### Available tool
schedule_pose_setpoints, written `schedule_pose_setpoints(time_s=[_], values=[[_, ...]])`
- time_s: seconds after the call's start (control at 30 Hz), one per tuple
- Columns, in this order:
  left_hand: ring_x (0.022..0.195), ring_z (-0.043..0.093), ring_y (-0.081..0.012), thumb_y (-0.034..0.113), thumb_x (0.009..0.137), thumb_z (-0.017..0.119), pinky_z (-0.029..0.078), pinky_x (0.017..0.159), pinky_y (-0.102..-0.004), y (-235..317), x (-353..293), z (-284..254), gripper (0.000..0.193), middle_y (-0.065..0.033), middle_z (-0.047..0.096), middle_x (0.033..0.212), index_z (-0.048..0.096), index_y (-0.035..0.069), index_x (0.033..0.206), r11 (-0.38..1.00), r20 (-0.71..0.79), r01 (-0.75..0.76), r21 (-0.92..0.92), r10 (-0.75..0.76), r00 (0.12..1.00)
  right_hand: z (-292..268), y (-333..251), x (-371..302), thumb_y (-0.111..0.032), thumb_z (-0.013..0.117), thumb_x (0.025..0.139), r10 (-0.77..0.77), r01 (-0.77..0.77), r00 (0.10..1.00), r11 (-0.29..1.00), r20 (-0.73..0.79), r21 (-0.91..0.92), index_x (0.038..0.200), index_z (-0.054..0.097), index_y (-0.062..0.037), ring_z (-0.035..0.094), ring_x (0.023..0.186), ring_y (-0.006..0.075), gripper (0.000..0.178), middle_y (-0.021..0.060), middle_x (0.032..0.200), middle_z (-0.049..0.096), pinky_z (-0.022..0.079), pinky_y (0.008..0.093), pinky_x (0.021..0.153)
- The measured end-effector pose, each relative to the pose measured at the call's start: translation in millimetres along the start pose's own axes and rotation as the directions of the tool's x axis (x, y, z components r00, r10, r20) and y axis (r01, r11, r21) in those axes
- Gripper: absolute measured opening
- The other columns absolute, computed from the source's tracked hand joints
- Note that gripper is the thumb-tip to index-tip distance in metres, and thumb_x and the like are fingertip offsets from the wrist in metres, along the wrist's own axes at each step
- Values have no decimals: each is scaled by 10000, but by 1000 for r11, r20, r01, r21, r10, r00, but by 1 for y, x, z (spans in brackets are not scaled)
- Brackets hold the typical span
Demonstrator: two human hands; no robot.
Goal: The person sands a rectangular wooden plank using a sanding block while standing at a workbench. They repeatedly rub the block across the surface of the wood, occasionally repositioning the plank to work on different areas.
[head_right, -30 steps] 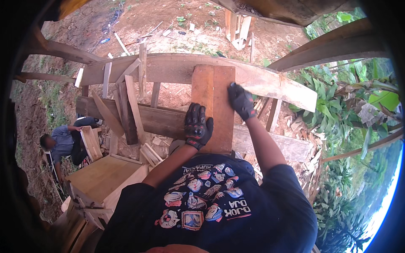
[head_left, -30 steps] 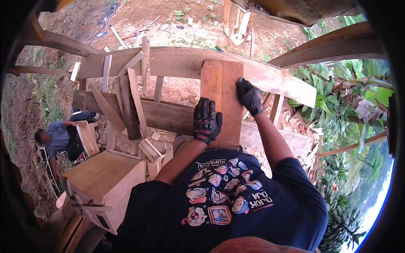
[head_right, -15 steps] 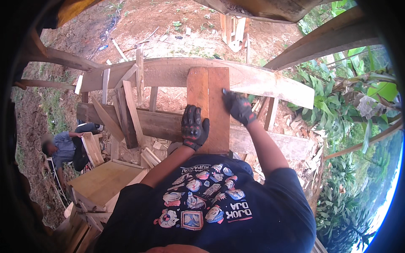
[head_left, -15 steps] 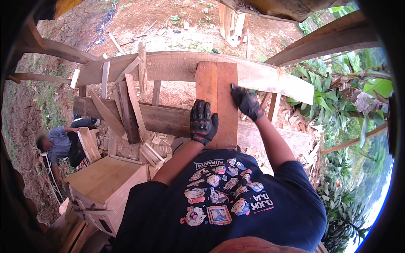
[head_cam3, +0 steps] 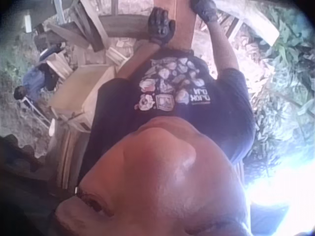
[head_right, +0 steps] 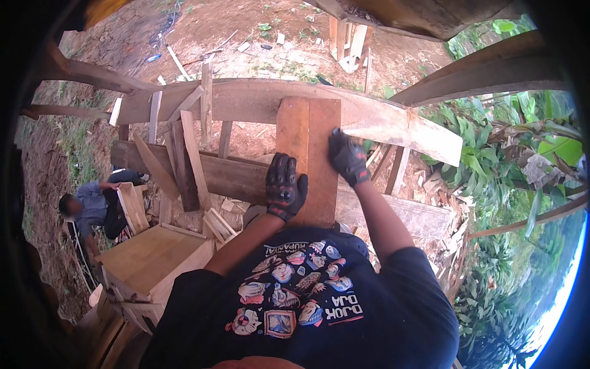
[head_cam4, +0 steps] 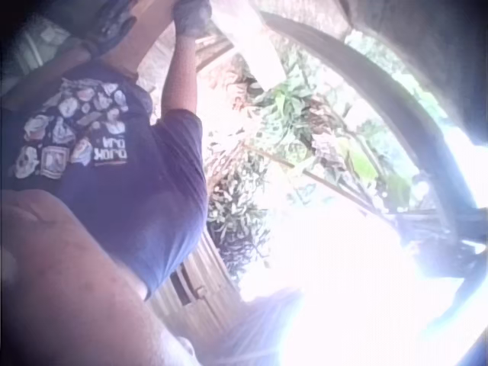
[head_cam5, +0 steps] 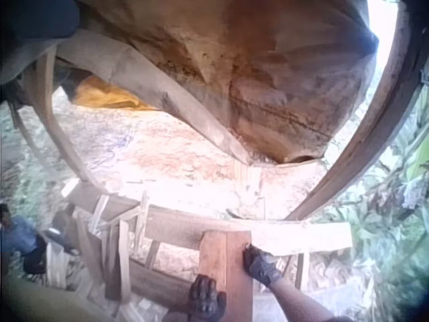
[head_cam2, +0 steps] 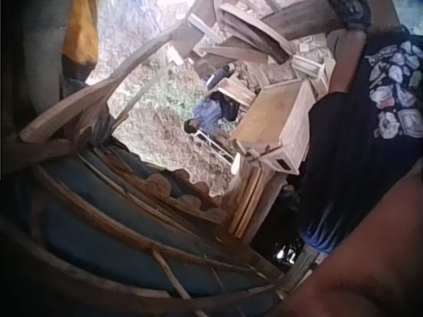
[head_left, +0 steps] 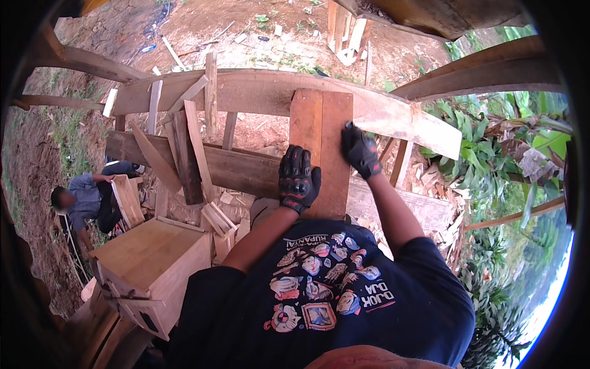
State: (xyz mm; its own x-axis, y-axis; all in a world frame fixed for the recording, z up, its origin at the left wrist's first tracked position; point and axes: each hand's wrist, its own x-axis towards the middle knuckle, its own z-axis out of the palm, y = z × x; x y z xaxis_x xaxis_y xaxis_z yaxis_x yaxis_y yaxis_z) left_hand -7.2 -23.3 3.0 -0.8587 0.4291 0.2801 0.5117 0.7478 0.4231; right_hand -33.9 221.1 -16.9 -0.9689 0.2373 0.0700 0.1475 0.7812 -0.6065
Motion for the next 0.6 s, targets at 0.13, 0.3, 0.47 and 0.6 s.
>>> schedule_pose_setpoints(time_s=[0.13,0.3,0.47,0.6], values=[[1454,492,-487,274,943,747,414,1203,-605,2,2,2,591,-272,558,1504,592,-20,1430,999,-21,-25,24,25,999,-12,19,115,-394,560,1082,8,1,994,997,108,-82,1210,735,-111,718,1021,497,356,257,1078,768,563,583,905],[1451,495,-488,270,940,750,414,1202,-609,-1,1,3,594,-271,559,1509,587,-20,1432,999,-47,-31,35,33,998,-18,6,126,-340,544,1080,33,-25,994,996,100,-86,1183,717,-108,723,1012,480,307,245,1068,767,570,571,885],[1448,496,-486,283,939,747,420,1192,-608,-2,1,5,595,-269,559,1501,590,-28,1421,999,-31,-19,31,20,999,-16,2,-9,-268,552,1101,-123,133,978,990,169,-50,1218,693,-78,736,913,428,264,188,1024,765,589,525,788],[1467,478,-487,333,969,708,393,1213,-615,0,1,2,585,-274,560,1506,616,-41,1410,1000,13,12,22,-12,1000,-21,-8,-140,-184,617,1012,-150,188,916,980,372,-69,1179,678,-86,741,915,401,203,178,1042,747,590,512,770]])
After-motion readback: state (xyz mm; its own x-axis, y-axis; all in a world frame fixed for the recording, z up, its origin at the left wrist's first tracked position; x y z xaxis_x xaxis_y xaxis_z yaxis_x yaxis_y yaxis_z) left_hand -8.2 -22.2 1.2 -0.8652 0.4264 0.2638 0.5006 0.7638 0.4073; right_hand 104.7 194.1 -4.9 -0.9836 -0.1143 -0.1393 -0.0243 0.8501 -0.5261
